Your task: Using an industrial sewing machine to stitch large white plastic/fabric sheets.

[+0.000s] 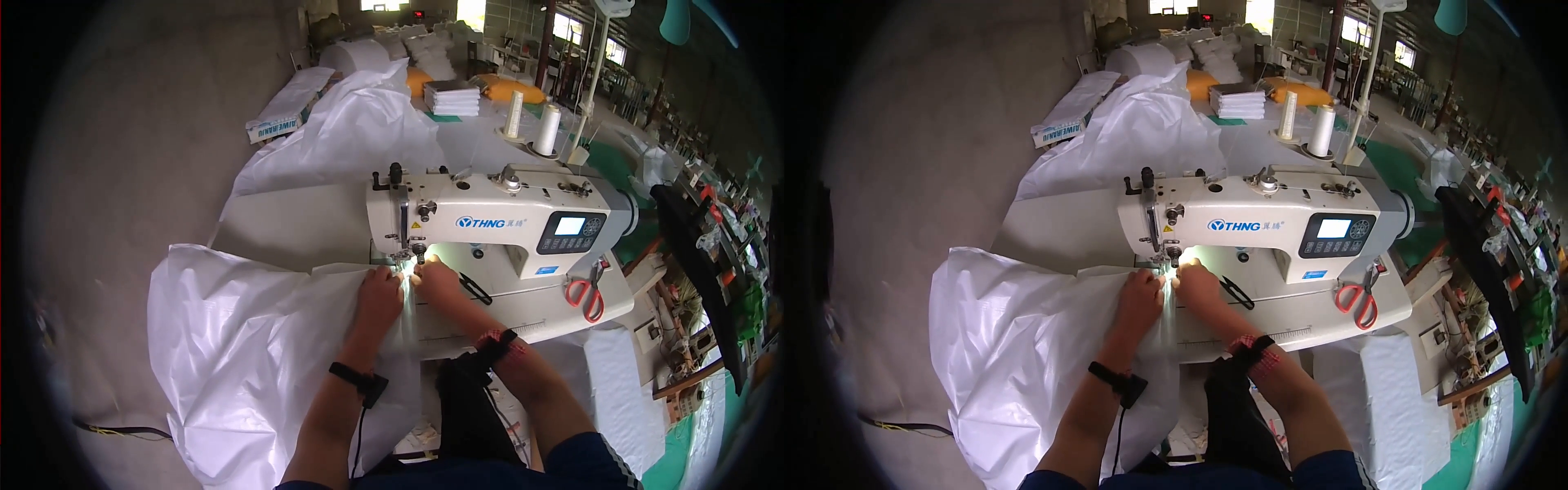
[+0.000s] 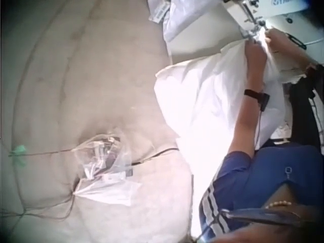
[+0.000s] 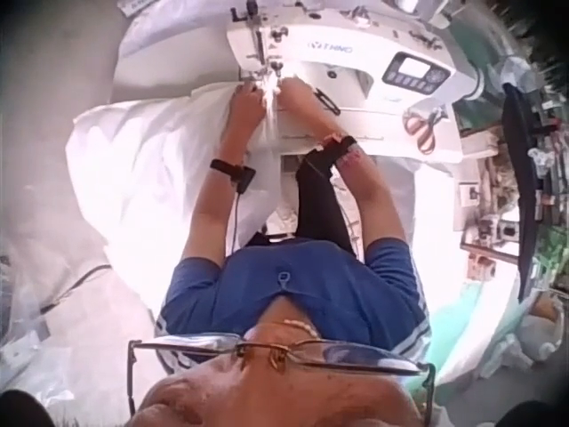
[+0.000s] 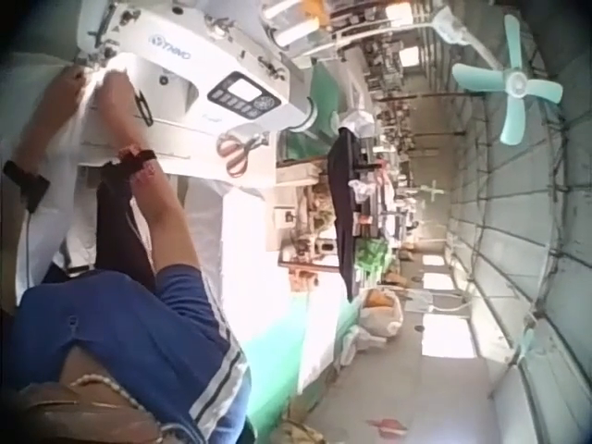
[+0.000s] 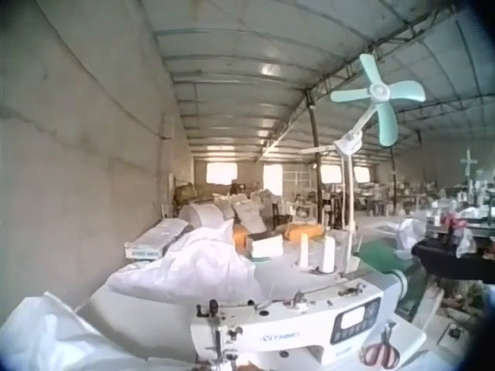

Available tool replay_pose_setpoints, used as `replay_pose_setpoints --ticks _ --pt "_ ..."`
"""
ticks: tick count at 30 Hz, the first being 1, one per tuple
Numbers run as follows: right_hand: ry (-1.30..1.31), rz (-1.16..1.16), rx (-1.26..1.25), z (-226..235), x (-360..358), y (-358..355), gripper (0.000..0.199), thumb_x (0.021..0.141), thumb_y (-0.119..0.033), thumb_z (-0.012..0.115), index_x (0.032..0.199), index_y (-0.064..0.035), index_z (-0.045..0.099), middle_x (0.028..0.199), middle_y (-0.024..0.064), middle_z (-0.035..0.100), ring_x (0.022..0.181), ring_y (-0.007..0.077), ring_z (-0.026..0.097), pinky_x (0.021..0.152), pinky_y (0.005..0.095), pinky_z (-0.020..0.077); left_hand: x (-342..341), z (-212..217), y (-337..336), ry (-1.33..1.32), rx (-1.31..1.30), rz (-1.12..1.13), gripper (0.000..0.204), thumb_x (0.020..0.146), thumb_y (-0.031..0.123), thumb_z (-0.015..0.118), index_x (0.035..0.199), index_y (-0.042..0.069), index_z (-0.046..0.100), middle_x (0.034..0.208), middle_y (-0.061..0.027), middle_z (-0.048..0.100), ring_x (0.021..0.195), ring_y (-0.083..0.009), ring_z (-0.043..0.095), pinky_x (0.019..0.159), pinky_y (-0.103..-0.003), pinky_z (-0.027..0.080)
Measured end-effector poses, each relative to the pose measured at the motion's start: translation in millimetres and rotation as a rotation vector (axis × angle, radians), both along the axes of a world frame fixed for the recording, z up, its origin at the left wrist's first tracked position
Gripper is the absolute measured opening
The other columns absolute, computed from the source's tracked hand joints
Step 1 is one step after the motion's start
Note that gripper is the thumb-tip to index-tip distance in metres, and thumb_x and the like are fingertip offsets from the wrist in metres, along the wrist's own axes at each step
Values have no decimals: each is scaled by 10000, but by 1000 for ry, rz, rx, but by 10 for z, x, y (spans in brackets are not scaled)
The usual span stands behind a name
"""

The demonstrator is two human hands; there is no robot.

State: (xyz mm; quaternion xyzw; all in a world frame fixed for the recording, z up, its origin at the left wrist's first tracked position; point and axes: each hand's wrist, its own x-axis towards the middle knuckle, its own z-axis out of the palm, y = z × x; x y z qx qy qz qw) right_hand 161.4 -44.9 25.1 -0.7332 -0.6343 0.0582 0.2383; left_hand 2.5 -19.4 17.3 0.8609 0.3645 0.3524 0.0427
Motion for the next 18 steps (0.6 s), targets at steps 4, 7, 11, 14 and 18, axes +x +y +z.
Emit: replay_pose_setpoints --ticks 4,7,11,14,18 --pt "103 -64 -112 81 -74 166 393 830 -346 649 920 37 659 854 197 660 703 347 665 621 424 537 -29 10 9 18 34 -4 152 769 71 637 904 49 705 907 -102 574 877 -305 568 789 -422 502" --pt "427 -140 -169 124 -154 129 376 803 -281 664 1024 23 646 837 171 673 767 339 675 672 422 546 -34 -31 34 -22 19 -21 131 778 71 635 889 54 703 903 -102 577 874 -306 568 785 -423 501" --pt "651 -223 -176 61 -280 -85 409 804 -232 659 1160 -31 636 874 152 683 848 324 687 737 403 549 -28 -108 74 -168 -39 -44 130 777 71 637 889 69 703 918 -103 586 890 -309 573 786 -418 502" --pt "467 -115 -84 6 -365 -195 400 814 -260 658 1173 -84 649 945 163 685 869 337 681 763 406 544 -39 -117 101 -155 -18 -56 101 762 95 643 839 60 698 889 -100 568 863 -302 568 759 -402 508" --pt "124 -87 -42 27 -477 -238 300 840 -237 620 1116 -133 674 989 154 656 905 333 665 764 423 536 -63 -89 87 -149 0 -61 135 757 92 644 875 69 704 910 -102 587 884 -308 579 756 -409 511"
